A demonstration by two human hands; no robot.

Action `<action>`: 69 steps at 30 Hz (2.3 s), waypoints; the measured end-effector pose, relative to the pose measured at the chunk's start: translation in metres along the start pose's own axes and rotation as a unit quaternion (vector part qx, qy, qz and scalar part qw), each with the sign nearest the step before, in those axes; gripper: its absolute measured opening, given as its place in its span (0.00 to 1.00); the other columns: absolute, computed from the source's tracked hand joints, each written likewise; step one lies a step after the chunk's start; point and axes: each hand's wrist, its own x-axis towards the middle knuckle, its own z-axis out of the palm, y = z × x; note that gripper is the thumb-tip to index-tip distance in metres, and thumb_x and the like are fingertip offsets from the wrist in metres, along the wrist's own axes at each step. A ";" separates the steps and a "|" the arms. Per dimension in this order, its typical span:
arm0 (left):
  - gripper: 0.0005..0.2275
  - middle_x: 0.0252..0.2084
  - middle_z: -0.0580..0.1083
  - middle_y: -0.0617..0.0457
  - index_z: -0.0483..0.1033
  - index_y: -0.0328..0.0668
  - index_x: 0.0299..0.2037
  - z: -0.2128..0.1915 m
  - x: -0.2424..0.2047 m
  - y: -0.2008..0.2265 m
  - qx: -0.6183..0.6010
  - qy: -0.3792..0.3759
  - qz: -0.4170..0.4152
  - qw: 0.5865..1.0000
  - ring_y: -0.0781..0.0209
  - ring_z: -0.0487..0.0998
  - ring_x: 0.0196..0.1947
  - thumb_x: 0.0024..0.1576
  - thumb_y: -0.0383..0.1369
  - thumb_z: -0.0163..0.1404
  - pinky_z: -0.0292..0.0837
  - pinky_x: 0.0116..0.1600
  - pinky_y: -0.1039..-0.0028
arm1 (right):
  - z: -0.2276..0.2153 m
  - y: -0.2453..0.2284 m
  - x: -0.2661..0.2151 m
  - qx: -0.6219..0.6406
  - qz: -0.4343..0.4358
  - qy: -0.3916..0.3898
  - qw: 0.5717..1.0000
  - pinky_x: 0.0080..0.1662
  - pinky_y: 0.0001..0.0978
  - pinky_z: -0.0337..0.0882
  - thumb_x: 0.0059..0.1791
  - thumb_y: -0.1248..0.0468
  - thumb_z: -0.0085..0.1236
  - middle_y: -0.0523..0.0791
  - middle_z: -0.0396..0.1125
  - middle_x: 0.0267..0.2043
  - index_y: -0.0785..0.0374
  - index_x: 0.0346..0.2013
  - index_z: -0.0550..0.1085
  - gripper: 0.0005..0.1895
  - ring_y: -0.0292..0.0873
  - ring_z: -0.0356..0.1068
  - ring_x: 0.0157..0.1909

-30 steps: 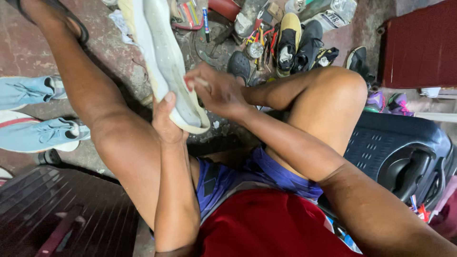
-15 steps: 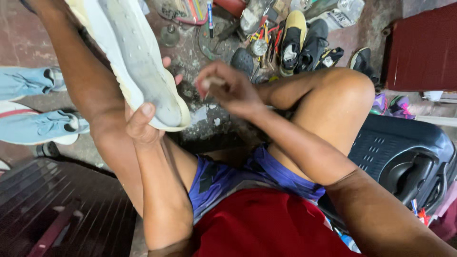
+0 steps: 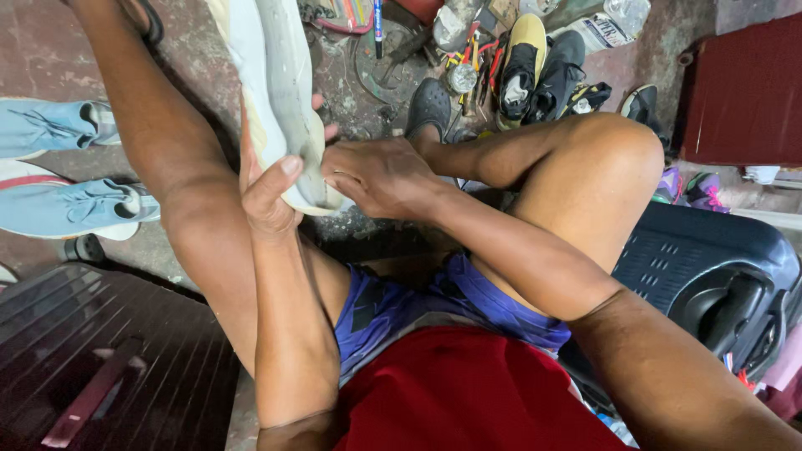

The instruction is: The person cleans a white shoe sole by scraping it with a metal tool and wiping it with a cloth. The person repeatedly scrapes the sole surface and wipes away debris, then sets the sole down.

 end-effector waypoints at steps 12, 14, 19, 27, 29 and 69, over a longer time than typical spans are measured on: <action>0.50 0.65 0.66 0.37 0.44 0.32 0.77 0.008 -0.008 0.014 0.060 -0.012 -0.025 0.998 0.46 0.71 0.58 0.44 0.36 0.60 0.73 0.60 0.57 | 0.001 -0.002 -0.005 0.076 0.072 -0.065 0.992 0.37 0.39 0.71 0.54 0.58 0.55 0.44 0.73 0.32 0.56 0.38 0.75 0.06 0.47 0.76 0.34; 0.50 0.63 0.67 0.37 0.44 0.33 0.77 0.008 -0.012 0.015 0.056 -0.020 -0.026 0.998 0.46 0.71 0.56 0.45 0.36 0.61 0.72 0.60 0.58 | -0.001 -0.008 -0.010 -0.171 0.002 0.017 0.985 0.32 0.46 0.66 0.55 0.55 0.60 0.46 0.73 0.29 0.53 0.37 0.78 0.07 0.51 0.73 0.30; 0.48 0.67 0.63 0.39 0.43 0.36 0.79 0.013 0.004 0.015 0.040 -0.052 0.041 0.997 0.48 0.69 0.65 0.51 0.35 0.62 0.64 0.73 0.62 | -0.028 -0.010 -0.007 0.378 0.083 -0.092 0.917 0.38 0.34 0.71 0.55 0.59 0.57 0.43 0.73 0.36 0.60 0.43 0.74 0.08 0.38 0.73 0.37; 0.51 0.73 0.56 0.40 0.39 0.56 0.73 0.025 0.012 0.031 -0.077 -0.006 0.143 0.987 0.38 0.67 0.70 0.42 0.34 0.66 0.75 0.66 0.44 | -0.012 0.004 -0.007 0.330 0.272 -0.115 0.897 0.26 0.18 0.64 0.54 0.54 0.55 0.36 0.72 0.29 0.60 0.43 0.74 0.13 0.25 0.65 0.24; 0.52 0.73 0.56 0.39 0.41 0.53 0.75 0.027 0.000 0.031 -0.033 0.014 0.162 0.986 0.37 0.66 0.70 0.43 0.34 0.67 0.73 0.67 0.44 | -0.002 -0.003 -0.016 0.466 0.288 -0.136 0.825 0.22 0.19 0.57 0.52 0.55 0.54 0.36 0.70 0.28 0.58 0.47 0.73 0.13 0.26 0.56 0.19; 0.40 0.65 0.68 0.39 0.54 0.33 0.74 -0.001 -0.018 -0.032 -0.054 0.100 0.142 0.983 0.43 0.74 0.61 0.63 0.62 0.42 0.74 0.61 0.57 | -0.016 -0.030 0.011 -0.055 -0.045 0.074 0.995 0.44 0.45 0.71 0.53 0.67 0.56 0.51 0.67 0.40 0.62 0.46 0.74 0.07 0.55 0.70 0.44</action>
